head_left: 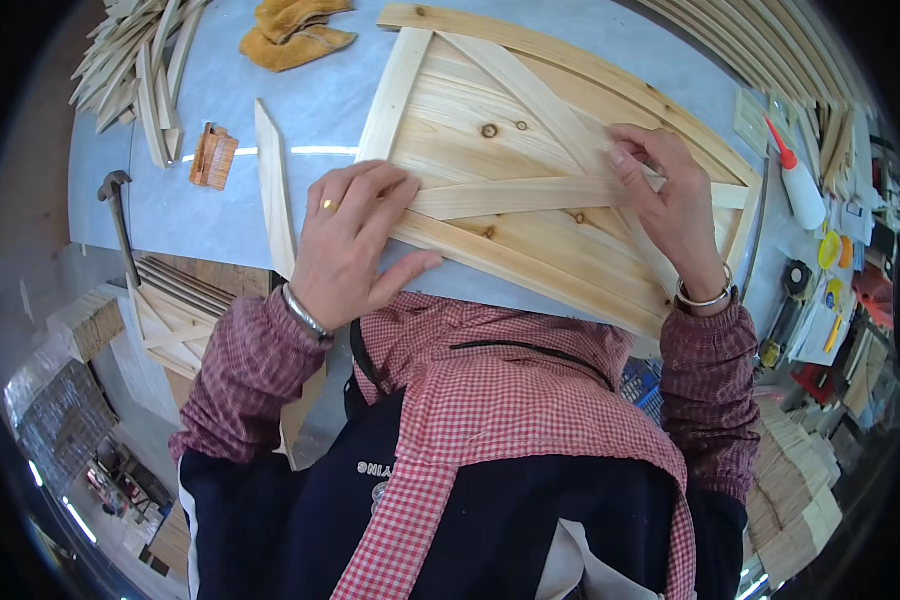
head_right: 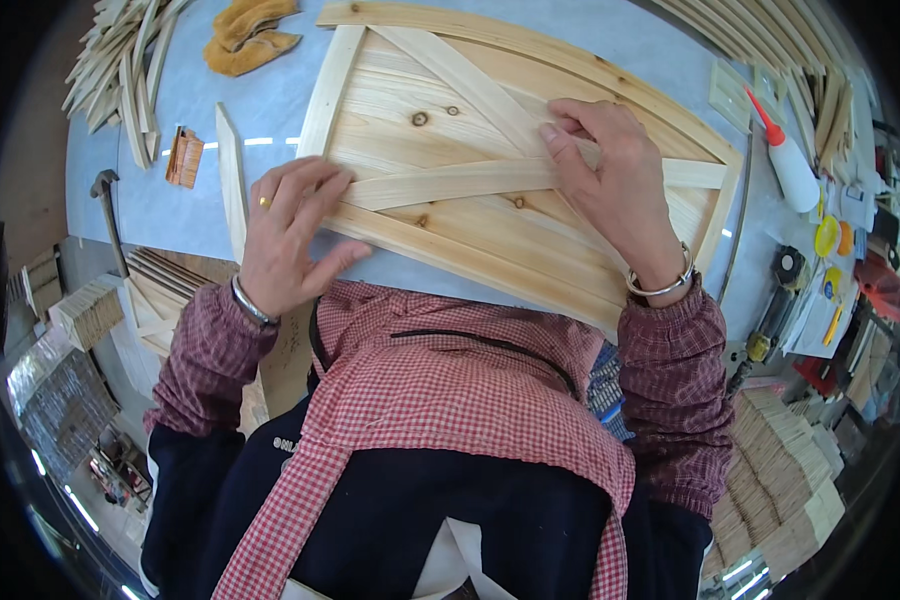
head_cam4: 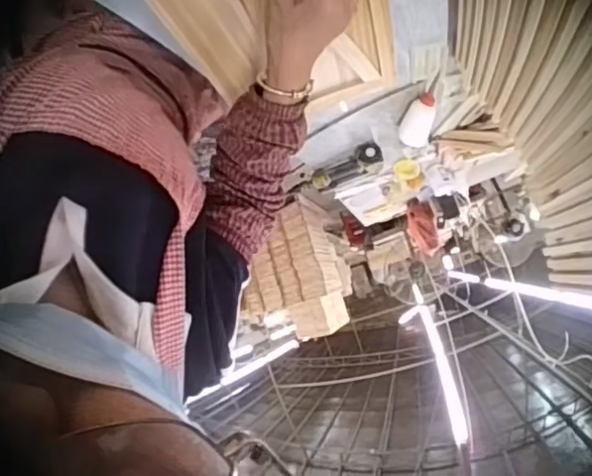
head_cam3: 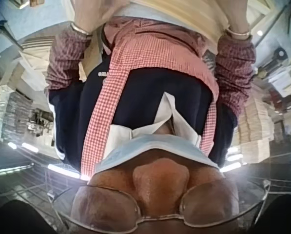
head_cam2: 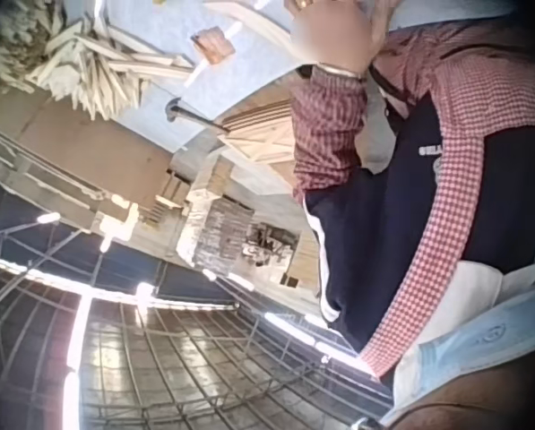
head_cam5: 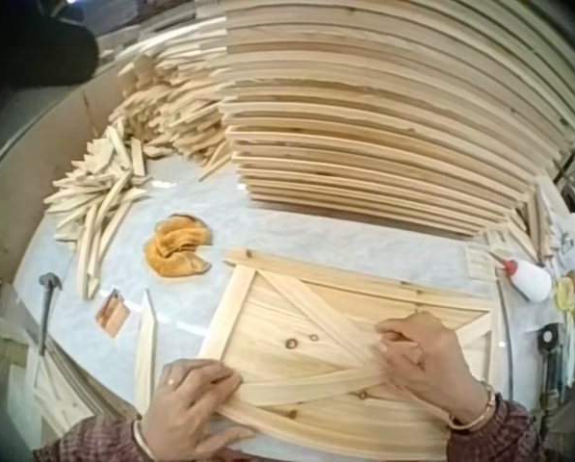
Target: Assembling wooden slats onto a frame using glue and a pneumatic nail gun in a workshop.
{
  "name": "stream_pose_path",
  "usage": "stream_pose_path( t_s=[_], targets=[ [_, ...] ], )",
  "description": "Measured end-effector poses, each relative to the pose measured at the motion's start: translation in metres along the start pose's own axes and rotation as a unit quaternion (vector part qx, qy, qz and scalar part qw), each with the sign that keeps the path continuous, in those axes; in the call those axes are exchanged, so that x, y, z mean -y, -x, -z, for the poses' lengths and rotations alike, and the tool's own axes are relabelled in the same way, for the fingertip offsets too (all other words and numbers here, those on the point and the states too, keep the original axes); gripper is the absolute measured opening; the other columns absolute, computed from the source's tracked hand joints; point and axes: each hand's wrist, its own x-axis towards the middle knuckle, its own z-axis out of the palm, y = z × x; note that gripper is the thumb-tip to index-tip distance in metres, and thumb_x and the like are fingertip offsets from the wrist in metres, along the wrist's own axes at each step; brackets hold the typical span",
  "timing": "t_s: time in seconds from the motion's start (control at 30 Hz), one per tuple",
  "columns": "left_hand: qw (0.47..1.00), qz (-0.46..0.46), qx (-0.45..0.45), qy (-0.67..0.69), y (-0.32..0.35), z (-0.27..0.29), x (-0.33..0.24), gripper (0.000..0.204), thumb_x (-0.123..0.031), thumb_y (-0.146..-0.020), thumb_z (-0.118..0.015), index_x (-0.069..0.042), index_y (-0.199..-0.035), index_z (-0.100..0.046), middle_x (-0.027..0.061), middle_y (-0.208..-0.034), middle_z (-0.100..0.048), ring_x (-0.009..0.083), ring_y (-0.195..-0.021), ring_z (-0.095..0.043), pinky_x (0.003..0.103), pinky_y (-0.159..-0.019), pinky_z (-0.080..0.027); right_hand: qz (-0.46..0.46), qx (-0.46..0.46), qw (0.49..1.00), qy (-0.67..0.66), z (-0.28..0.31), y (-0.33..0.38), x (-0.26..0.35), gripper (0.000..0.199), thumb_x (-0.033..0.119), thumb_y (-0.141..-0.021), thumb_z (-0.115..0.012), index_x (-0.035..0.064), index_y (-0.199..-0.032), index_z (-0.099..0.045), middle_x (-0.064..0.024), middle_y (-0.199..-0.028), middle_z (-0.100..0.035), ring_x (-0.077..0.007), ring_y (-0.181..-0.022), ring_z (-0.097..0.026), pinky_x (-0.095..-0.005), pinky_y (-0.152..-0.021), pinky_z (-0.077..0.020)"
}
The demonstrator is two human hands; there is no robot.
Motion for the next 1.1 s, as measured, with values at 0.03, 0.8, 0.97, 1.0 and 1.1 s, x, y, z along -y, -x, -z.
stream_pose_path(
  t_s=[0.03,0.8,0.97,1.0,1.1],
  targets=[
    [0.999,0.002,0.013,-0.029,0.004,-0.002,-0.002,0.052,-0.024,-0.073,-0.072,-0.002,-0.117,-0.056,0.0136,-0.113,-0.053,0.0296,-0.106,-0.05,0.044,-0.091,-0.038,-0.002,0.0,1.0,0.002,0.003,0.003,-0.003,0.024,0.01,-0.086,-0.063,-0.0001,-0.107,-0.062,-0.0088,-0.088,-0.062,-0.0167,-0.086,-0.059,-0.0263,-0.08,-0.045],
    [0.999,-0.02,-0.03,-0.02,0.012,-0.028,0.001,0.047,-0.02,-0.074,-0.069,-0.001,-0.117,-0.059,0.0092,-0.118,-0.058,0.0275,-0.11,-0.051,0.04,-0.096,-0.031,-0.174,-0.243,0.952,0.065,0.072,0.137,-0.055,0.016,0.003,-0.085,-0.058,0.0025,-0.101,-0.064,-0.009,-0.091,-0.063,-0.0201,-0.086,-0.059,-0.0275,-0.078,-0.0451],
    [0.999,-0.029,-0.029,-0.036,0.014,-0.028,0.001,0.047,-0.025,-0.08,-0.066,-0.002,-0.12,-0.057,0.0098,-0.121,-0.057,0.0276,-0.112,-0.049,0.04,-0.097,-0.03,-0.211,-0.258,0.941,0.052,0.076,0.148,-0.063,0.019,0.006,-0.089,-0.058,0.0004,-0.106,-0.063,-0.0052,-0.095,-0.062,-0.0106,-0.085,-0.057,-0.0229,-0.078,-0.044],
    [0.998,-0.027,-0.029,-0.045,0.016,-0.028,0.002,0.047,-0.026,-0.082,-0.064,-0.002,-0.121,-0.057,0.0099,-0.121,-0.057,0.0275,-0.113,-0.048,0.04,-0.097,-0.03,-0.204,-0.269,0.94,0.044,0.076,0.145,-0.066,0.019,0.007,-0.089,-0.058,0.0008,-0.106,-0.063,-0.005,-0.095,-0.062,-0.0103,-0.085,-0.057,-0.0228,-0.077,-0.0446],
    [0.998,-0.027,-0.026,-0.058,0.019,-0.029,0.004,0.046,-0.029,-0.084,-0.062,-0.002,-0.122,-0.056,0.0099,-0.122,-0.056,0.0274,-0.114,-0.047,0.041,-0.099,-0.029,-0.193,-0.291,0.937,0.024,0.074,0.132,-0.075,0.02,0.009,-0.089,-0.059,0.0016,-0.106,-0.063,-0.0046,-0.094,-0.062,-0.0097,-0.084,-0.057,-0.0225,-0.074,-0.0457]
  ],
)
